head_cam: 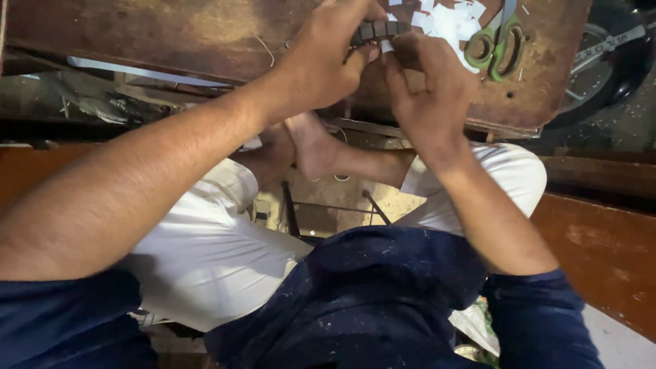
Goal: The person sits at a workbench and inserts small white paper pieces into the slots of a circular stator component. They use scissors to trim the paper and continue placing pieces into the slots of the stator.
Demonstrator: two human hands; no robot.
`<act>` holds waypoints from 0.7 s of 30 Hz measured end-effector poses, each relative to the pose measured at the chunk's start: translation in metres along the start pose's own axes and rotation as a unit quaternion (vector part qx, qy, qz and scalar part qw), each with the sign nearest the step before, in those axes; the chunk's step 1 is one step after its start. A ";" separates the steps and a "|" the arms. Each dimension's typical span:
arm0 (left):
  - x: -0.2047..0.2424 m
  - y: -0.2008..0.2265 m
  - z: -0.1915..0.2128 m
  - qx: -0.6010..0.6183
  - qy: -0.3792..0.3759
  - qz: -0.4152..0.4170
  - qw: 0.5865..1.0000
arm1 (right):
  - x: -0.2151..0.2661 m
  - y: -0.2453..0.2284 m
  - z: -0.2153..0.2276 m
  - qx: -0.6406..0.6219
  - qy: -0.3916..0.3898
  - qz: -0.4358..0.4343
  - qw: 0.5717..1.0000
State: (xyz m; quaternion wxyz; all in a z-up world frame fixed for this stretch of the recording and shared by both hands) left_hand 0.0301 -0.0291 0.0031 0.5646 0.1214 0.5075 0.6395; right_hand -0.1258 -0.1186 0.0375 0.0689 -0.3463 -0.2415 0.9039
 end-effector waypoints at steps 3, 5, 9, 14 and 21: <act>-0.001 -0.002 -0.004 0.000 0.006 0.016 1.000 | 0.009 0.001 -0.010 0.026 0.057 -0.002 0.998; 0.000 -0.005 -0.005 -0.002 0.012 0.022 1.000 | 0.014 0.001 -0.018 0.064 0.075 0.013 0.995; 0.004 -0.008 -0.007 -0.007 0.032 0.014 0.999 | 0.020 0.004 -0.023 0.107 0.093 0.045 0.989; 0.005 -0.010 -0.013 -0.024 0.026 0.034 0.999 | 0.017 0.002 -0.028 0.087 0.093 0.055 0.990; 0.003 -0.031 -0.023 -0.018 -0.001 0.054 0.998 | 0.008 0.000 -0.002 0.060 -0.014 0.042 0.997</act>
Point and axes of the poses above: each hand's wrist, its own x-axis away from the middle knuckle, its own z-axis out of the back of the hand, y = z × x, the point moved 4 cm from there along -x, towards the middle knuckle, and after that the axes turned 7 degrees about z, right-handed, at the moved point
